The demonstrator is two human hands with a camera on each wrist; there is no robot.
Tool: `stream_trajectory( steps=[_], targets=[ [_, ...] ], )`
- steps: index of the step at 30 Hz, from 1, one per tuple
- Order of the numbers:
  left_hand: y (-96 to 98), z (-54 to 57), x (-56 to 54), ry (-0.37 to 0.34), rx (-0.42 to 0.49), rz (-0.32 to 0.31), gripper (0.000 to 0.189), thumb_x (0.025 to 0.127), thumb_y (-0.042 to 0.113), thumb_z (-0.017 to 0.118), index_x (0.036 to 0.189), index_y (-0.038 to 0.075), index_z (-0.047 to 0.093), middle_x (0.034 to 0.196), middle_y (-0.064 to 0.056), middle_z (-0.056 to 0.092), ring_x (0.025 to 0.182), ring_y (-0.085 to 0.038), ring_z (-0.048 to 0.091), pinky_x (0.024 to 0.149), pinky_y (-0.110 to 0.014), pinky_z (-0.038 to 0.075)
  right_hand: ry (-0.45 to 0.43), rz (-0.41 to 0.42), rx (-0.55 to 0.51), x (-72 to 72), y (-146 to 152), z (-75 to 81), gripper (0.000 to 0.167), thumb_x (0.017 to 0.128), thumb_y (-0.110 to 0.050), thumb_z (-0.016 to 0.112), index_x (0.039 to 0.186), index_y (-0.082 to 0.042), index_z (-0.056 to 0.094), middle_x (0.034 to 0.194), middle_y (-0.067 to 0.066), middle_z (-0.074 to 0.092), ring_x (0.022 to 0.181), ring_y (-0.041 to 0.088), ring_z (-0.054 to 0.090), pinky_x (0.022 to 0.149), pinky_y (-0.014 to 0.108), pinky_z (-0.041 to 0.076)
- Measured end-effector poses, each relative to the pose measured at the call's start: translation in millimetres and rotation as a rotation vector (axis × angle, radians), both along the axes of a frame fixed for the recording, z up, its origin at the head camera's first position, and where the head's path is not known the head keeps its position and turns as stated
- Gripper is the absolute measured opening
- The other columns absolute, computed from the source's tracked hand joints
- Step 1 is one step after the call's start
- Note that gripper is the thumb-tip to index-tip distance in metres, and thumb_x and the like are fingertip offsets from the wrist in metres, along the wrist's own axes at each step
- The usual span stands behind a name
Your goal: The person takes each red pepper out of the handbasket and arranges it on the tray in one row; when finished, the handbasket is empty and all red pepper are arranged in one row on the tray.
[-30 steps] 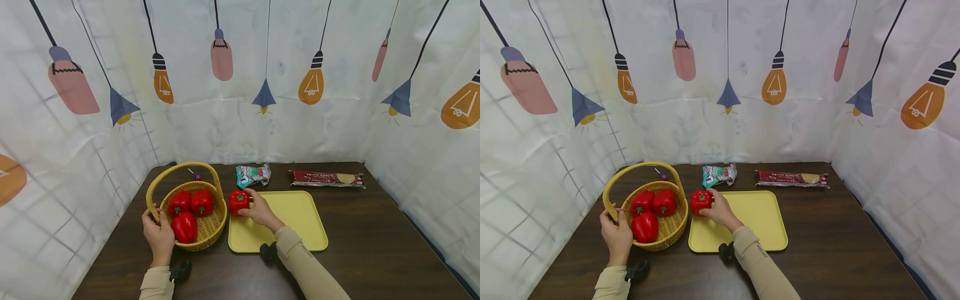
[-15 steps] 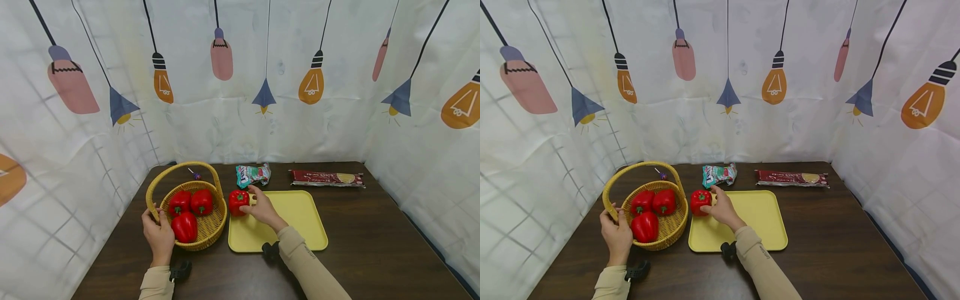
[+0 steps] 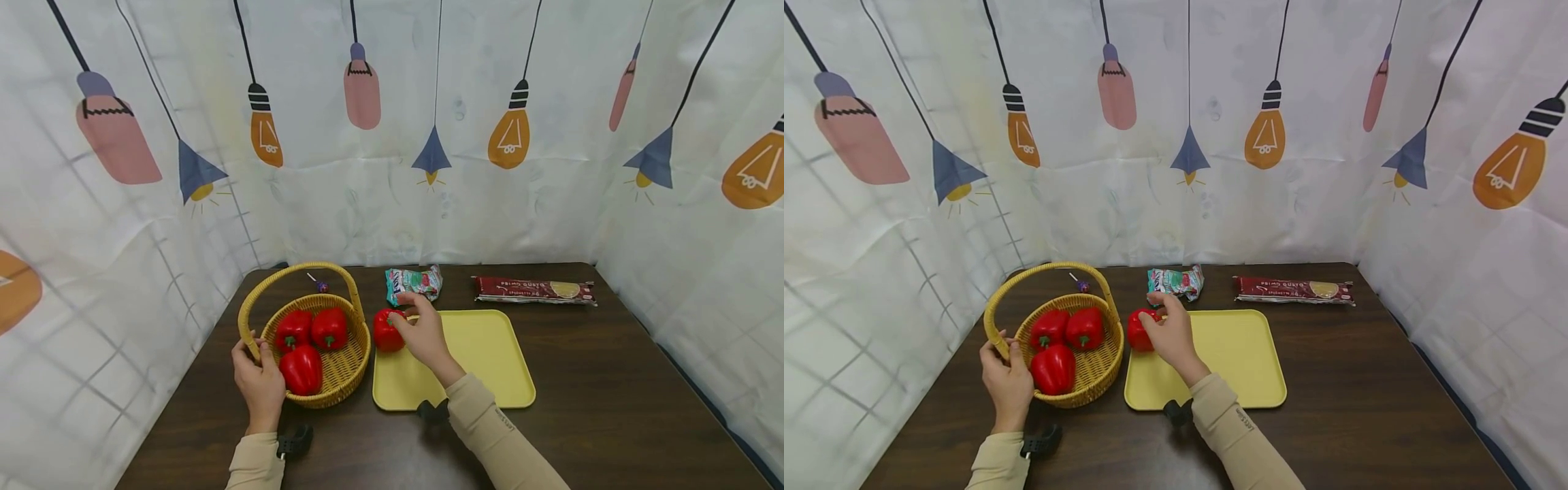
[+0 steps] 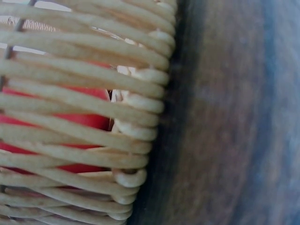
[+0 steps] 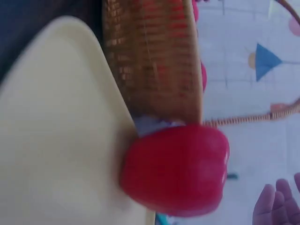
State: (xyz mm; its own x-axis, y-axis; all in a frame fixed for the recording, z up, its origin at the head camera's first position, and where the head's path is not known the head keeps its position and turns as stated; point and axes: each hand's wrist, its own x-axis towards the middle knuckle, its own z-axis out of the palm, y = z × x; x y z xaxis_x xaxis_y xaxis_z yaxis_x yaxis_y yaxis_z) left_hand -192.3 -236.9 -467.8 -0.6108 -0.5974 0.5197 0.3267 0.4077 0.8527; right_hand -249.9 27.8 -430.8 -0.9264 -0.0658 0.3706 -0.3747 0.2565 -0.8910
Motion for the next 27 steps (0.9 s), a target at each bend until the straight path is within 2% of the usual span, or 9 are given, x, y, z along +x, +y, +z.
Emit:
stream_trajectory(
  steps=[7, 11, 16, 20, 27],
  targets=[
    [3.0, 4.2, 3.1, -0.011, 0.002, 0.007, 0.032, 0.1, 0.001, 0.047, 0.129, -0.013, 0.044, 0.107, -0.026, 0.053, 0.095, -0.012, 0.048, 0.082, -0.015, 0.036, 0.028, 0.13, -0.013, 12.6, -29.5, -13.1, 0.027, 0.092, -0.007, 0.067, 0.118, -0.007, 0.064, 0.109, 0.012, 0.068, 0.088, 0.023, 0.062, 0.074, 0.026, 0.051],
    [2.6, 4.4, 3.6, -0.014, 0.005, 0.008, 0.032, 0.1, 0.001, 0.048, 0.129, -0.013, 0.045, 0.108, -0.028, 0.054, 0.095, -0.011, 0.049, 0.083, -0.014, 0.036, 0.035, 0.149, -0.048, 16.1, -45.0, -25.0, 0.024, 0.091, -0.006, 0.067, 0.115, -0.003, 0.065, 0.105, 0.014, 0.069, 0.085, 0.026, 0.063, 0.071, 0.027, 0.052],
    [3.7, 4.9, 3.2, -0.013, 0.004, 0.006, 0.031, 0.1, 0.0, 0.047, 0.128, -0.013, 0.045, 0.109, -0.029, 0.054, 0.095, -0.013, 0.049, 0.082, -0.014, 0.036, 0.014, 0.195, -0.065, 18.3, -60.4, -32.1, 0.024, 0.091, -0.009, 0.068, 0.114, -0.004, 0.065, 0.104, 0.014, 0.069, 0.087, 0.017, 0.064, 0.074, 0.024, 0.053],
    [4.0, 4.0, 2.0, -0.013, -0.001, 0.01, 0.031, 0.101, 0.001, 0.046, 0.129, -0.012, 0.045, 0.109, -0.026, 0.054, 0.096, -0.011, 0.048, 0.082, -0.014, 0.035, -0.001, 0.273, -0.039, 18.6, -71.7, -33.9, 0.029, 0.091, -0.012, 0.068, 0.117, -0.002, 0.063, 0.108, 0.015, 0.067, 0.089, 0.01, 0.063, 0.078, 0.023, 0.053],
    [2.7, 3.3, 2.7, -0.023, 0.003, 0.004, 0.031, 0.101, 0.002, 0.046, 0.129, -0.012, 0.045, 0.111, -0.027, 0.054, 0.097, -0.01, 0.049, 0.083, -0.013, 0.036, -0.051, 0.319, 0.097, 18.0, -93.3, -29.1, 0.033, 0.09, -0.015, 0.07, 0.12, -0.004, 0.062, 0.113, 0.012, 0.065, 0.094, 0.018, 0.061, 0.081, 0.02, 0.051]
  ],
)
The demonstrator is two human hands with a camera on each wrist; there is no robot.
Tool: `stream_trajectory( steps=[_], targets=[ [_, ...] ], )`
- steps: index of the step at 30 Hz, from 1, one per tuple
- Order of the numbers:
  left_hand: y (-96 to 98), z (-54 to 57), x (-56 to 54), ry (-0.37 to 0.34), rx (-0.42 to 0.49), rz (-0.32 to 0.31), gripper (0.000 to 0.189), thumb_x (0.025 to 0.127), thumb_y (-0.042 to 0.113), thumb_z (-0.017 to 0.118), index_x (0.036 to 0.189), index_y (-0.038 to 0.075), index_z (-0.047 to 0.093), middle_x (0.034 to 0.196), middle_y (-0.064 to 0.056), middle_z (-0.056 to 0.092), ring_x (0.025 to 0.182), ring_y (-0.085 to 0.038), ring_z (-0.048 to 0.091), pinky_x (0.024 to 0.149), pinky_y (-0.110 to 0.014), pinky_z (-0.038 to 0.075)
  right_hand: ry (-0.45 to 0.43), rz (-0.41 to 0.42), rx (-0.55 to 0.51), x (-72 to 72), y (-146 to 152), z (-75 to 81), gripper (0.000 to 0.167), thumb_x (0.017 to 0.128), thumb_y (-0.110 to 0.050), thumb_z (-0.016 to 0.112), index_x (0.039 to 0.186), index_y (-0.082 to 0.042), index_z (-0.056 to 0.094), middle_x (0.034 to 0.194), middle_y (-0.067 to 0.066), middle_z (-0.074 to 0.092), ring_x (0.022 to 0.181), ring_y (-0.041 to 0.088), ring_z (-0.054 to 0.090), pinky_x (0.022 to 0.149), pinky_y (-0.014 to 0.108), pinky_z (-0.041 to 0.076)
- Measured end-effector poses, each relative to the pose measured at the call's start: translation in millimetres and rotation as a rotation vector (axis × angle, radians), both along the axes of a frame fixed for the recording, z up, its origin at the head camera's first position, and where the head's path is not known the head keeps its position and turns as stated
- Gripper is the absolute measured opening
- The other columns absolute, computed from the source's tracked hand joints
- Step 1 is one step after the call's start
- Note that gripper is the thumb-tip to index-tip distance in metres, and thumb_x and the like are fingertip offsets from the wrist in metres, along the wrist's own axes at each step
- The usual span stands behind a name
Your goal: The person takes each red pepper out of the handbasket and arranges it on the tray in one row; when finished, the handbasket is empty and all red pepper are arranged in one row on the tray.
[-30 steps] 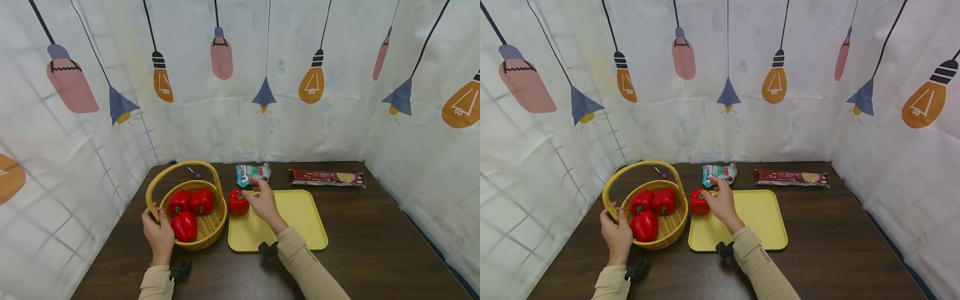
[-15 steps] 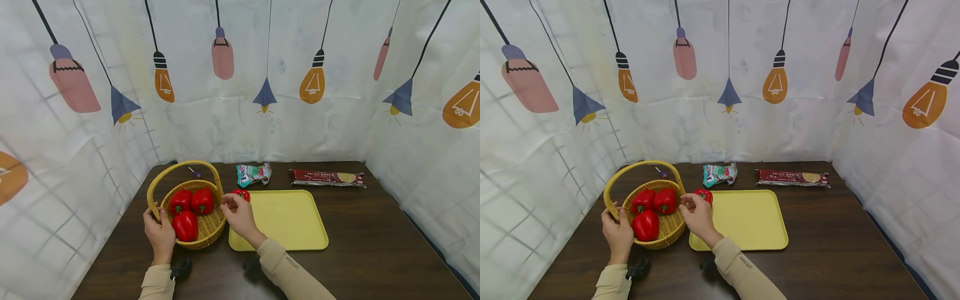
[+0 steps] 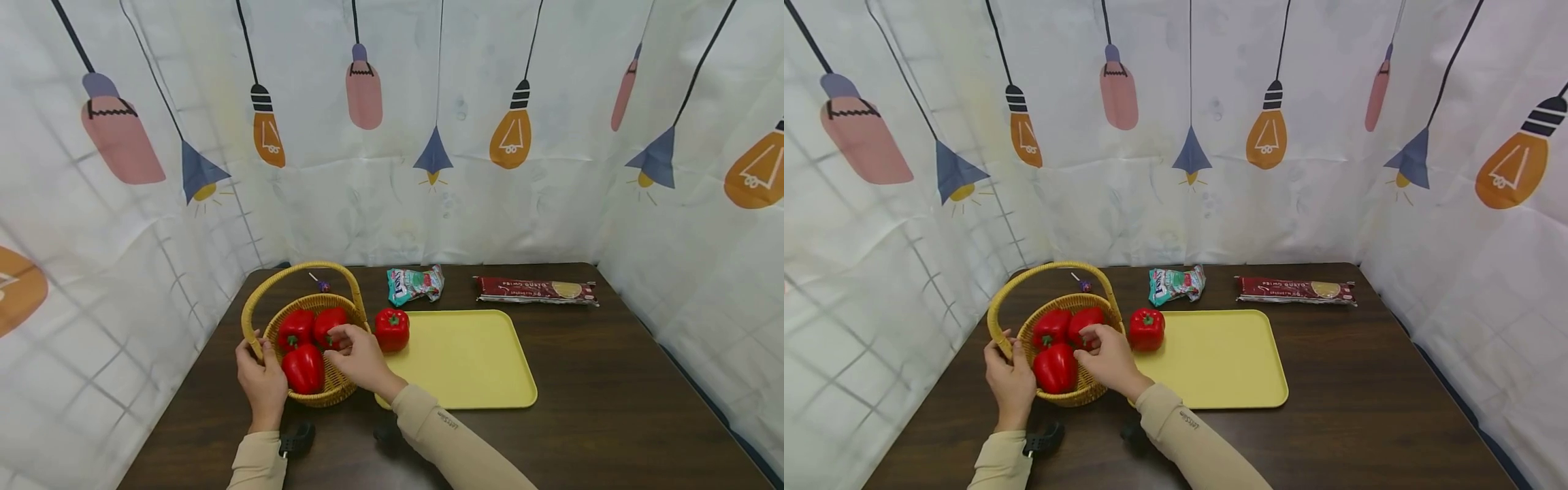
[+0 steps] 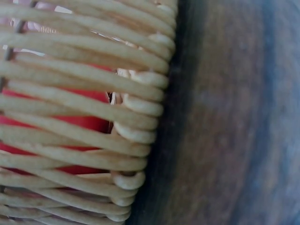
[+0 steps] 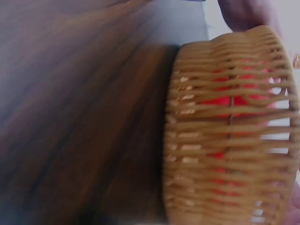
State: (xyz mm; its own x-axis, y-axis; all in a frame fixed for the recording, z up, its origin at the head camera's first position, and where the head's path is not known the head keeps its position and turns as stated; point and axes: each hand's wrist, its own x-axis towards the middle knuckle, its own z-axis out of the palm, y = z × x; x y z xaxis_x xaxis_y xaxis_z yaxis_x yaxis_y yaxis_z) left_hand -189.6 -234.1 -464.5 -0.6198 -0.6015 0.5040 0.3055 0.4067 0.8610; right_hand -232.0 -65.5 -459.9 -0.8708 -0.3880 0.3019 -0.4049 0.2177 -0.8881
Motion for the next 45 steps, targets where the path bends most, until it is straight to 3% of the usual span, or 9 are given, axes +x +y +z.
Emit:
stream_trajectory(
  steps=[4, 8, 14, 21, 27, 30, 36, 42, 45],
  targets=[
    [-0.6, 1.0, 1.3, 0.005, 0.01, -0.01, 0.031, 0.101, 0.001, 0.047, 0.128, -0.013, 0.045, 0.11, -0.03, 0.053, 0.097, -0.017, 0.05, 0.082, -0.013, 0.036, -0.005, 0.004, 0.118, -4.1, -11.9, 1.3, 0.038, 0.088, -0.022, 0.072, 0.121, -0.006, 0.062, 0.114, 0.008, 0.065, 0.098, 0.021, 0.061, 0.083, 0.022, 0.049],
    [-0.4, 1.8, 2.4, 0.007, 0.01, -0.022, 0.031, 0.101, 0.002, 0.047, 0.128, -0.014, 0.044, 0.11, -0.032, 0.052, 0.096, -0.022, 0.05, 0.08, -0.013, 0.036, -0.019, -0.001, 0.231, -10.6, -21.6, -0.5, 0.045, 0.086, -0.03, 0.075, 0.122, -0.007, 0.062, 0.114, 0.004, 0.066, 0.097, 0.016, 0.059, 0.084, 0.024, 0.049],
    [-0.8, -1.0, -0.1, -0.006, 0.006, -0.018, 0.031, 0.101, 0.002, 0.045, 0.129, -0.013, 0.044, 0.11, -0.028, 0.052, 0.094, -0.018, 0.049, 0.08, -0.014, 0.036, -0.007, 0.006, 0.361, -15.2, -29.0, -2.9, 0.049, 0.086, -0.039, 0.074, 0.125, -0.011, 0.062, 0.111, 0.0, 0.068, 0.093, 0.01, 0.06, 0.082, 0.023, 0.05],
    [-17.2, -33.2, -17.2, -0.04, 0.011, -0.004, 0.033, 0.103, 0.012, 0.048, 0.133, -0.002, 0.046, 0.113, -0.015, 0.056, 0.097, -0.008, 0.048, 0.083, -0.015, 0.037, 0.051, 0.037, 0.493, -9.5, -28.4, -4.4, 0.059, 0.084, -0.053, 0.07, 0.135, -0.026, 0.059, 0.121, -0.009, 0.066, 0.103, 0.008, 0.061, 0.085, 0.026, 0.05],
    [-16.7, -30.9, -15.7, -0.042, 0.008, -0.004, 0.034, 0.103, 0.011, 0.048, 0.133, -0.003, 0.046, 0.115, -0.018, 0.055, 0.098, -0.008, 0.047, 0.083, -0.014, 0.037, 0.116, 0.064, 0.598, -10.7, -29.3, -5.4, 0.062, 0.083, -0.058, 0.068, 0.139, -0.035, 0.054, 0.127, -0.009, 0.062, 0.108, 0.009, 0.058, 0.088, 0.028, 0.049],
    [-13.0, -23.2, -12.4, -0.031, 0.01, -0.01, 0.033, 0.102, 0.008, 0.047, 0.132, -0.006, 0.045, 0.114, -0.018, 0.054, 0.098, -0.011, 0.048, 0.082, -0.012, 0.036, 0.132, 0.053, 0.597, -11.1, -29.2, -5.4, 0.061, 0.082, -0.058, 0.069, 0.137, -0.035, 0.056, 0.125, -0.008, 0.061, 0.107, 0.009, 0.057, 0.088, 0.028, 0.049],
    [-1.8, -2.8, -1.9, 0.013, 0.01, -0.028, 0.031, 0.101, 0.001, 0.046, 0.128, -0.013, 0.044, 0.107, -0.005, 0.051, 0.095, -0.013, 0.049, 0.08, -0.012, 0.037, 0.135, 0.031, 0.527, -11.9, -27.3, -4.6, 0.056, 0.081, -0.057, 0.07, 0.129, -0.029, 0.062, 0.125, -0.011, 0.062, 0.108, 0.008, 0.057, 0.09, 0.029, 0.049],
    [0.6, 0.6, 0.6, 0.019, 0.003, -0.027, 0.031, 0.101, 0.0, 0.047, 0.128, -0.013, 0.044, 0.11, -0.028, 0.052, 0.095, -0.012, 0.048, 0.081, -0.014, 0.037, 0.045, 0.052, 0.402, -12.5, -24.8, -4.7, 0.05, 0.08, -0.052, 0.075, 0.122, -0.027, 0.062, 0.118, -0.014, 0.064, 0.101, 0.006, 0.058, 0.083, 0.025, 0.05],
    [0.8, 0.0, 0.9, 0.018, 0.006, -0.015, 0.031, 0.1, 0.0, 0.047, 0.128, -0.013, 0.045, 0.108, -0.018, 0.055, 0.096, -0.015, 0.049, 0.082, -0.014, 0.036, -0.004, 0.078, 0.338, -13.5, -23.8, -5.9, 0.047, 0.079, -0.049, 0.077, 0.117, -0.027, 0.061, 0.115, -0.015, 0.064, 0.099, 0.006, 0.058, 0.081, 0.023, 0.05]
  ],
)
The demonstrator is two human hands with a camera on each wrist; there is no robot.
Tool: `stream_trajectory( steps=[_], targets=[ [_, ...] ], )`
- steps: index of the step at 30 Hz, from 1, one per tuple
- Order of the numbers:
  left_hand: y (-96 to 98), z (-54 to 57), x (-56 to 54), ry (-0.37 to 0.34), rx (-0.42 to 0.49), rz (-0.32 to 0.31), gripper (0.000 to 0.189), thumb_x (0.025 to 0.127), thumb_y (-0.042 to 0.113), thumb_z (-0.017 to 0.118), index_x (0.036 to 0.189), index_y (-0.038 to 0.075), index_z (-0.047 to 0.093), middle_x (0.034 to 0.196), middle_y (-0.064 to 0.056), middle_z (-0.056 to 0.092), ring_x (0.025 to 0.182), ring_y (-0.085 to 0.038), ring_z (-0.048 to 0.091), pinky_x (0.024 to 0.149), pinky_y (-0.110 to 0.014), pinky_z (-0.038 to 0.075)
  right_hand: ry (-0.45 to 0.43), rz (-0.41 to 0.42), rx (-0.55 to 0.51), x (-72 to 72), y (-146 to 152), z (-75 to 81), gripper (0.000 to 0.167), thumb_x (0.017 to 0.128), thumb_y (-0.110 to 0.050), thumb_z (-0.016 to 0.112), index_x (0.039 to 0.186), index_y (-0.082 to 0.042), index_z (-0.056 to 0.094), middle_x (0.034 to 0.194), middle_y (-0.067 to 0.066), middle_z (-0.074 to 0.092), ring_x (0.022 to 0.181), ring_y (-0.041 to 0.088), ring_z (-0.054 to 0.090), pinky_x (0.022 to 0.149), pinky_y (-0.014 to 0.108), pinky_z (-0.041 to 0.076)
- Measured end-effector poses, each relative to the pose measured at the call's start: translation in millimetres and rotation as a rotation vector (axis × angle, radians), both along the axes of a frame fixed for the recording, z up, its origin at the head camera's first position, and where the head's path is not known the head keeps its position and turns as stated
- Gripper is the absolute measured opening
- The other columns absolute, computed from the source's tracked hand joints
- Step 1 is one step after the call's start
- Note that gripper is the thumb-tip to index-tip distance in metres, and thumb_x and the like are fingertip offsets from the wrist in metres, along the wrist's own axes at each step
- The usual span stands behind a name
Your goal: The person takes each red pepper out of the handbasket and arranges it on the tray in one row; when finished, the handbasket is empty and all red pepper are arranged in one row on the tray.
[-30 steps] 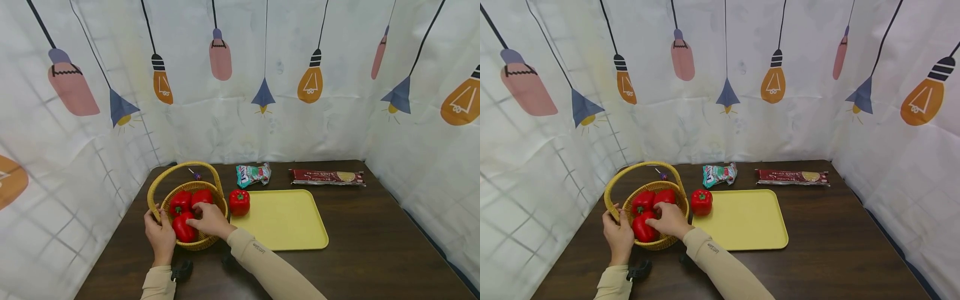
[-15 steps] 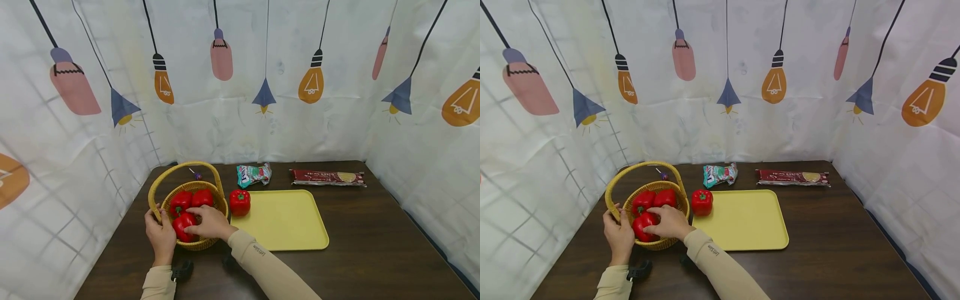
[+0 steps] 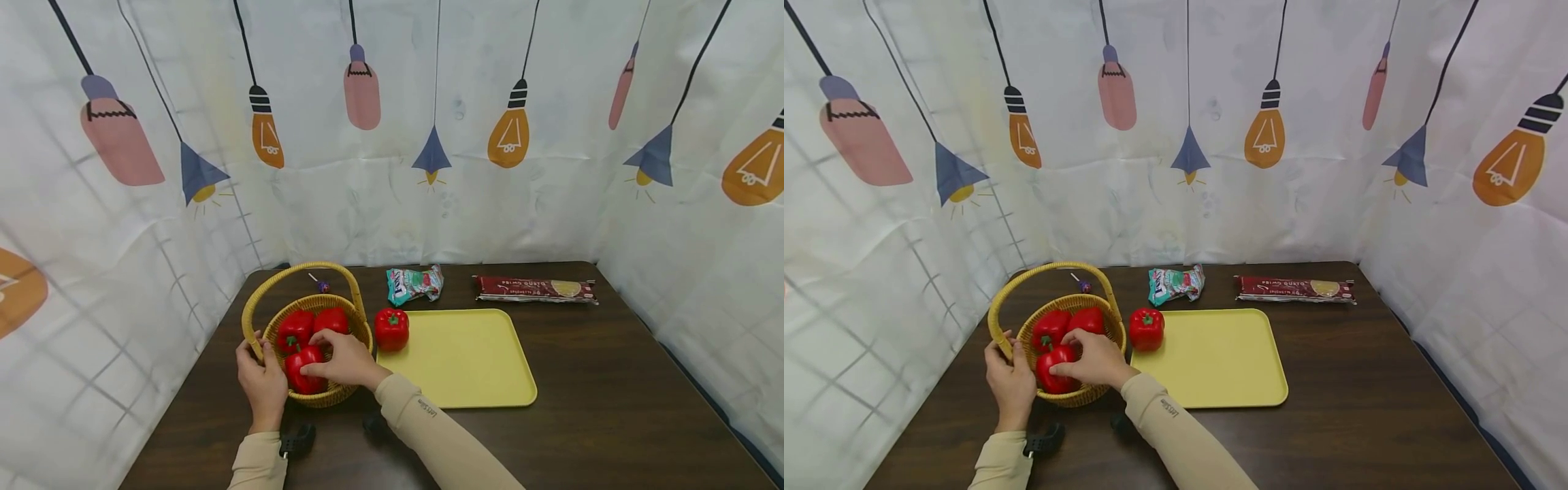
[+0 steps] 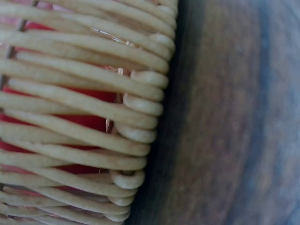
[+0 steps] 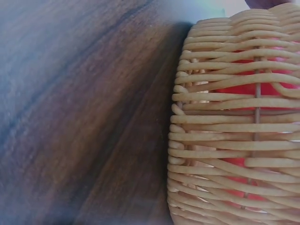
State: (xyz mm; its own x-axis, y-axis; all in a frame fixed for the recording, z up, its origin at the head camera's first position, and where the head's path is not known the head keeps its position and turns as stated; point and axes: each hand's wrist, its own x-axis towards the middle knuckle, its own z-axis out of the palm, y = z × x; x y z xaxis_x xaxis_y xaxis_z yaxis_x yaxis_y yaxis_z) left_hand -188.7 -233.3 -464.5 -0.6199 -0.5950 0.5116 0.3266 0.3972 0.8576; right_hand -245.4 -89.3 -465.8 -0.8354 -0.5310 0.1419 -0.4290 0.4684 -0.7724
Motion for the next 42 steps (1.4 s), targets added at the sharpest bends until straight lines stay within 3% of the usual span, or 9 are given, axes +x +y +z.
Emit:
stream_trajectory(
  steps=[4, 7, 10, 17, 23, 25, 32, 36, 42],
  targets=[
    [-1.7, -2.7, -1.7, 0.007, -0.006, 0.005, 0.031, 0.1, 0.001, 0.047, 0.128, -0.013, 0.045, 0.106, 0.008, 0.051, 0.096, -0.016, 0.049, 0.081, -0.015, 0.036, -0.032, 0.028, -0.06, -2.2, 1.8, -0.2, 0.043, 0.078, -0.043, 0.08, 0.112, -0.024, 0.06, 0.109, -0.014, 0.064, 0.093, 0.005, 0.058, 0.078, 0.02, 0.049],
    [-2.5, -3.8, -2.6, 0.009, -0.013, 0.008, 0.031, 0.101, 0.002, 0.046, 0.127, -0.013, 0.045, 0.106, 0.015, 0.049, 0.096, -0.014, 0.049, 0.08, -0.015, 0.036, -0.041, 0.044, -0.093, -3.9, 3.3, 0.4, 0.041, 0.078, -0.039, 0.081, 0.109, -0.022, 0.06, 0.105, -0.013, 0.063, 0.087, 0.004, 0.056, 0.074, 0.019, 0.05],
    [-2.1, -2.8, -2.6, 0.009, -0.011, 0.011, 0.031, 0.101, 0.003, 0.046, 0.127, -0.013, 0.046, 0.107, 0.011, 0.05, 0.096, -0.012, 0.049, 0.081, -0.015, 0.036, -0.043, 0.051, -0.104, -5.1, 4.4, 1.5, 0.043, 0.077, -0.036, 0.082, 0.11, -0.02, 0.059, 0.105, -0.012, 0.062, 0.086, 0.004, 0.055, 0.075, 0.019, 0.049],
    [-0.7, -0.6, -2.4, 0.004, -0.003, 0.006, 0.03, 0.101, 0.002, 0.046, 0.128, -0.012, 0.045, 0.11, -0.023, 0.053, 0.096, -0.014, 0.049, 0.082, -0.015, 0.036, -0.038, 0.106, -0.046, -7.3, 8.2, 5.8, 0.064, 0.076, -0.035, 0.081, 0.131, -0.014, 0.056, 0.119, -0.005, 0.057, 0.098, 0.005, 0.054, 0.086, 0.02, 0.047],
    [-1.5, -3.1, -3.9, 0.01, -0.02, 0.009, 0.031, 0.101, 0.002, 0.045, 0.128, -0.015, 0.044, 0.107, 0.007, 0.051, 0.096, -0.017, 0.049, 0.08, -0.016, 0.036, -0.04, 0.138, -0.012, -9.8, 9.9, 6.4, 0.062, 0.076, -0.035, 0.081, 0.13, -0.015, 0.061, 0.113, -0.006, 0.053, 0.098, 0.004, 0.05, 0.084, 0.019, 0.046],
    [-2.3, -4.3, -4.4, 0.007, -0.019, 0.009, 0.031, 0.101, 0.002, 0.045, 0.128, -0.014, 0.044, 0.107, 0.011, 0.049, 0.096, -0.017, 0.049, 0.08, -0.016, 0.036, -0.053, 0.146, -0.01, -9.5, 10.3, 6.1, 0.06, 0.076, -0.035, 0.08, 0.13, -0.017, 0.061, 0.114, -0.006, 0.054, 0.099, 0.005, 0.05, 0.084, 0.019, 0.046],
    [-15.4, -23.9, -16.9, -0.019, -0.017, 0.016, 0.033, 0.102, 0.007, 0.047, 0.131, -0.008, 0.045, 0.114, -0.019, 0.054, 0.097, -0.01, 0.048, 0.083, -0.015, 0.036, -0.073, 0.181, -0.017, -5.3, 9.0, 7.8, 0.061, 0.078, -0.036, 0.08, 0.132, -0.022, 0.054, 0.122, -0.008, 0.06, 0.102, 0.004, 0.056, 0.082, 0.019, 0.049],
    [-21.0, -32.1, -21.6, -0.033, -0.009, 0.021, 0.033, 0.103, 0.012, 0.048, 0.131, -0.004, 0.046, 0.116, -0.019, 0.056, 0.097, -0.007, 0.049, 0.082, -0.016, 0.037, -0.027, 0.167, -0.022, -3.2, 8.8, 6.5, 0.067, 0.077, -0.038, 0.081, 0.135, -0.021, 0.05, 0.125, -0.008, 0.059, 0.105, 0.003, 0.055, 0.084, 0.019, 0.049],
    [-19.9, -33.6, -20.2, -0.051, -0.005, 0.033, 0.034, 0.103, 0.013, 0.048, 0.131, -0.005, 0.045, 0.116, -0.02, 0.056, 0.098, -0.007, 0.049, 0.082, -0.016, 0.038, -0.002, 0.153, -0.13, 0.9, 17.2, 5.7, 0.076, 0.079, -0.035, 0.079, 0.143, -0.017, 0.043, 0.137, -0.003, 0.05, 0.118, 0.009, 0.05, 0.094, 0.024, 0.046]
  ],
)
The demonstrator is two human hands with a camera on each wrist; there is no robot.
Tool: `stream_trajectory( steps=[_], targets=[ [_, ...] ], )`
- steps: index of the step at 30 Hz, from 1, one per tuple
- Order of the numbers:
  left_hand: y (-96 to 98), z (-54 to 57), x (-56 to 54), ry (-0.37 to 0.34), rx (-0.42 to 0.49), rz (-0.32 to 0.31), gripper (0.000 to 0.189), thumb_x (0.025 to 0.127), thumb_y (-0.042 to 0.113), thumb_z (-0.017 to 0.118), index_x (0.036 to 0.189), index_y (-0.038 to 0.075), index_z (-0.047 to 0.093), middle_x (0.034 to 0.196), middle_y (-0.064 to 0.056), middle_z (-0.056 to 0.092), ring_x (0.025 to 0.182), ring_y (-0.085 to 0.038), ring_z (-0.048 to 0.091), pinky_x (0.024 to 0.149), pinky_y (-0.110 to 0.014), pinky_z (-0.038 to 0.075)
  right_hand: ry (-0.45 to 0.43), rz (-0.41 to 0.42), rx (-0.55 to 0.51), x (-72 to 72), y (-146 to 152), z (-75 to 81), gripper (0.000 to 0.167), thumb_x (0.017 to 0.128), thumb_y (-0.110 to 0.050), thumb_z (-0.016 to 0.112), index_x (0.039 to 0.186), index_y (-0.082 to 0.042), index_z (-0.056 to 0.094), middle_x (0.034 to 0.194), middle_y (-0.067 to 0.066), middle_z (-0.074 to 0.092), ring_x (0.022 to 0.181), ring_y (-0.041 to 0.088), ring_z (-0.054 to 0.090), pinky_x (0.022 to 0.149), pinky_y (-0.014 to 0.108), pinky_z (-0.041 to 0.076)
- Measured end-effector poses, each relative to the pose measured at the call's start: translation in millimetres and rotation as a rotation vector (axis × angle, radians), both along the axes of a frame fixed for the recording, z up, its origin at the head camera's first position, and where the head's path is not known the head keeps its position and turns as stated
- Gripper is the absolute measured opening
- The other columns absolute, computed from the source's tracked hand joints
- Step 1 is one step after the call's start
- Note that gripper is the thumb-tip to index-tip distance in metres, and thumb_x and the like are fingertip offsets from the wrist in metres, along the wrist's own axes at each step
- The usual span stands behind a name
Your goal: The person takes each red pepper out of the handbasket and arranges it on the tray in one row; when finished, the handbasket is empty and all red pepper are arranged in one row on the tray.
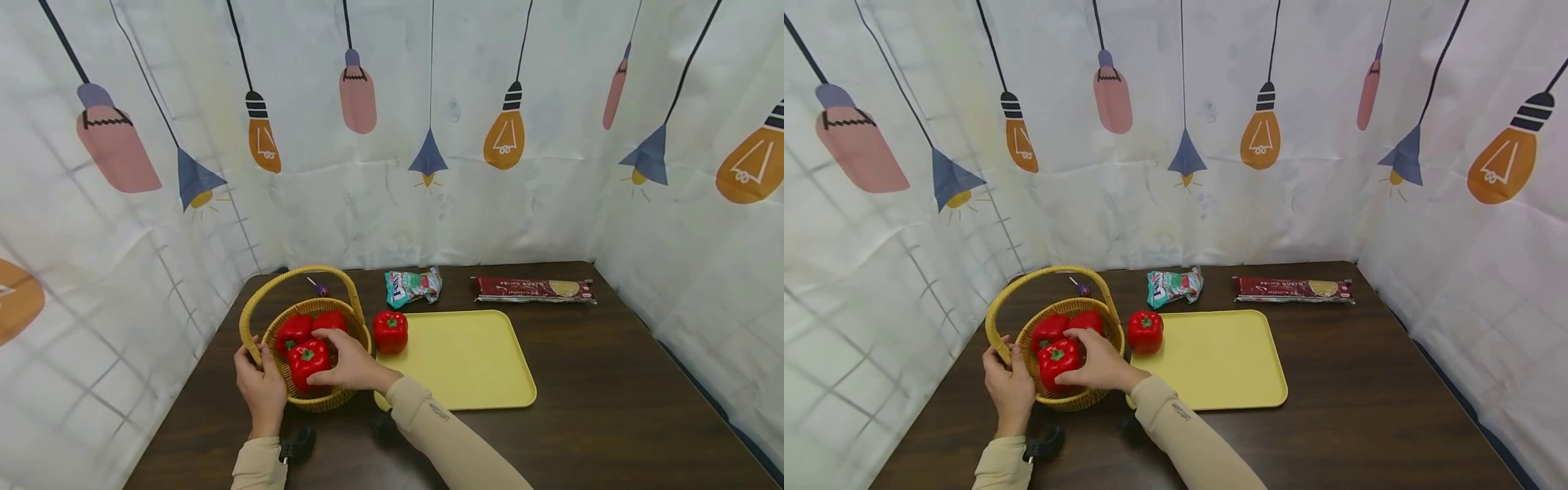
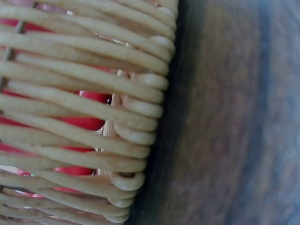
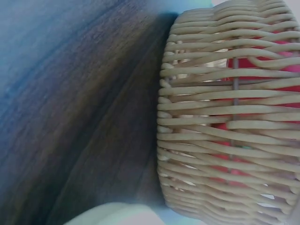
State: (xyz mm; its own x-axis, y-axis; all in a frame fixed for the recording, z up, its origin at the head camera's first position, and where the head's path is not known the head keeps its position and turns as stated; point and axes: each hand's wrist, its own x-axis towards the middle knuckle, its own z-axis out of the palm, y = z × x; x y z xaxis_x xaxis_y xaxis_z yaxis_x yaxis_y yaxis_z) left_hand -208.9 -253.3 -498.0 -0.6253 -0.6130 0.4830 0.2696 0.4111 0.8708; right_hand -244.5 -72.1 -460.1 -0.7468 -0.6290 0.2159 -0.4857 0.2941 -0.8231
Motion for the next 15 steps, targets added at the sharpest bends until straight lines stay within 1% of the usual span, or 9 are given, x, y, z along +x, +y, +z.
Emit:
stream_trajectory(
  steps=[3, 7, 9, 15],
  targets=[
    [0.4, -0.9, 0.1, 0.002, 0.0, 0.003, 0.034, 0.103, 0.012, 0.048, 0.131, -0.005, 0.046, 0.115, -0.02, 0.056, 0.097, -0.006, 0.049, 0.082, -0.017, 0.038, -0.003, -0.019, -0.043, 4.4, 6.7, 1.9, 0.079, 0.08, -0.034, 0.079, 0.146, -0.015, 0.039, 0.139, -0.001, 0.047, 0.118, 0.01, 0.049, 0.094, 0.024, 0.046],
    [0.7, 0.0, 0.2, 0.01, -0.008, 0.005, 0.033, 0.103, 0.012, 0.047, 0.132, -0.005, 0.047, 0.114, -0.019, 0.056, 0.096, -0.006, 0.049, 0.081, -0.018, 0.037, 0.013, -0.065, -0.099, 11.0, 16.2, 2.9, 0.081, 0.08, -0.034, 0.079, 0.147, -0.013, 0.038, 0.134, 0.0, 0.048, 0.113, 0.01, 0.05, 0.092, 0.025, 0.047],
    [1.1, 1.3, 0.6, 0.016, -0.007, 0.0, 0.033, 0.103, 0.012, 0.047, 0.132, -0.004, 0.047, 0.113, -0.019, 0.056, 0.096, -0.007, 0.049, 0.08, -0.018, 0.036, 0.024, -0.086, -0.123, 13.7, 21.1, 2.4, 0.08, 0.08, -0.034, 0.08, 0.146, -0.013, 0.039, 0.132, -0.001, 0.048, 0.112, 0.01, 0.05, 0.091, 0.027, 0.048],
    [1.9, 2.7, 1.3, 0.01, -0.001, 0.007, 0.033, 0.103, 0.013, 0.047, 0.132, -0.003, 0.048, 0.112, -0.016, 0.056, 0.095, -0.007, 0.049, 0.079, -0.016, 0.036, -0.001, -0.119, -0.197, 18.3, 39.4, 4.0, 0.075, 0.08, -0.033, 0.081, 0.143, -0.015, 0.044, 0.132, -0.005, 0.048, 0.114, 0.011, 0.051, 0.091, 0.029, 0.049]
  ],
)
